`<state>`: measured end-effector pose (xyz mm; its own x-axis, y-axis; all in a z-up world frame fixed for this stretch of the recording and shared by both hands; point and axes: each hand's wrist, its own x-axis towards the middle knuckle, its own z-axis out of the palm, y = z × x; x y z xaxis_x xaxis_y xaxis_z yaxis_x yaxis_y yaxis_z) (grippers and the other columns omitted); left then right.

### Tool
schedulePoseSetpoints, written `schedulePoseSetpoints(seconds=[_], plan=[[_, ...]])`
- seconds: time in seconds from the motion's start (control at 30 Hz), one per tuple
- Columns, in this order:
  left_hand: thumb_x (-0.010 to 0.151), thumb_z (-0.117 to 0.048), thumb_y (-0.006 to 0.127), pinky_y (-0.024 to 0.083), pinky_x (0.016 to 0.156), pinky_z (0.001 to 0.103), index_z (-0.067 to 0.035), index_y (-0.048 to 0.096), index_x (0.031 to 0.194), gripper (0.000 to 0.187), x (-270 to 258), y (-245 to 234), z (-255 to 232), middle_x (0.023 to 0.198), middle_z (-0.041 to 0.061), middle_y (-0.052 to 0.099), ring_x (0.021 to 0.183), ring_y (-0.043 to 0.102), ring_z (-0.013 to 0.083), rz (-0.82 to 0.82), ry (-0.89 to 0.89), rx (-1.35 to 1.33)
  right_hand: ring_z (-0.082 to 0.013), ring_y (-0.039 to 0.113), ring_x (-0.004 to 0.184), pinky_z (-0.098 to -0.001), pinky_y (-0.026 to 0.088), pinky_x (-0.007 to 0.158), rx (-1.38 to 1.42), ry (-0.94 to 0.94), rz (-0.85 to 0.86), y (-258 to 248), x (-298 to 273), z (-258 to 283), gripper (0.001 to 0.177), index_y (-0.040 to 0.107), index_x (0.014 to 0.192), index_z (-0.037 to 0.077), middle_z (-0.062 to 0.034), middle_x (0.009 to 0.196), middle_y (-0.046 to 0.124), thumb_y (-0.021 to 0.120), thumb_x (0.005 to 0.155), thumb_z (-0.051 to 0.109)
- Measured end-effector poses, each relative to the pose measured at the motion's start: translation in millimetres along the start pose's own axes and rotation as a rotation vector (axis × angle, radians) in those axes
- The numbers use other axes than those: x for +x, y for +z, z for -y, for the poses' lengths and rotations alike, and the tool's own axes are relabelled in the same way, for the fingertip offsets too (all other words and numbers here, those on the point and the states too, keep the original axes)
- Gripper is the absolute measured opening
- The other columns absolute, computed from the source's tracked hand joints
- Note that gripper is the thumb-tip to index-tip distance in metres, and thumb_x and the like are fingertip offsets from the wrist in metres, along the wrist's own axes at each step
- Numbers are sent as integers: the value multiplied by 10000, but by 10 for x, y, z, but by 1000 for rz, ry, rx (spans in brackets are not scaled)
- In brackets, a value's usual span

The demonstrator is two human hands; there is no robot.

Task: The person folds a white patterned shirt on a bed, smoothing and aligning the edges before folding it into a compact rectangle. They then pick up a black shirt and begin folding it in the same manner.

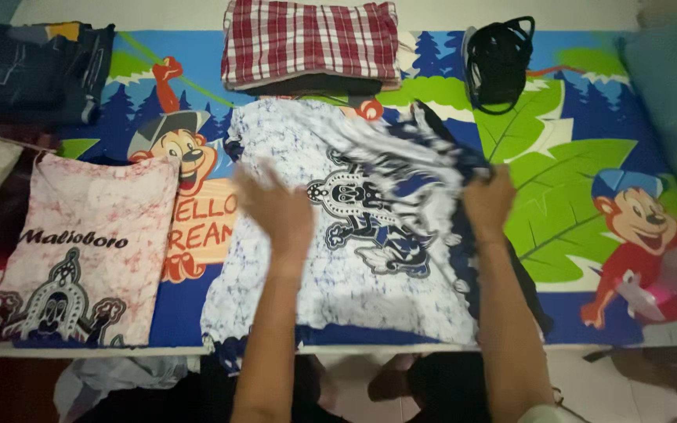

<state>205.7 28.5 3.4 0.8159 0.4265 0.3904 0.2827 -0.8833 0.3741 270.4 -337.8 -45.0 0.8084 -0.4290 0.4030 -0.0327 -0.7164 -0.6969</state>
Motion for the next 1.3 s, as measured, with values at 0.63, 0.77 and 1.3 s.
schedulePoseSetpoints(seconds=[0.63,0.77,1.3], plan=[[1002,-364,683,320,1245,593,79,663,1342,559,-439,261,-778,1507,307,538,1468,466,478,195,626,-511,-438,661,1048,-549,496,824,-456,-443,-213,133,1448,-644,427,742,1135,31,-226,1121,706,852,754,190],[995,-349,702,336,1252,590,66,665,1335,538,-418,244,-780,1510,289,550,1461,478,461,180,610,-507,-380,607,1176,-490,508,1004,-134,-635,137,374,1290,-289,353,679,1280,6,-218,1308,625,720,937,80],[890,-137,663,441,877,571,-50,699,998,144,-388,155,-101,1080,163,664,1054,621,386,25,330,-266,-377,738,968,-471,581,789,224,-1201,531,1756,-255,2756,489,684,1347,59,-175,1296,729,764,866,88]])
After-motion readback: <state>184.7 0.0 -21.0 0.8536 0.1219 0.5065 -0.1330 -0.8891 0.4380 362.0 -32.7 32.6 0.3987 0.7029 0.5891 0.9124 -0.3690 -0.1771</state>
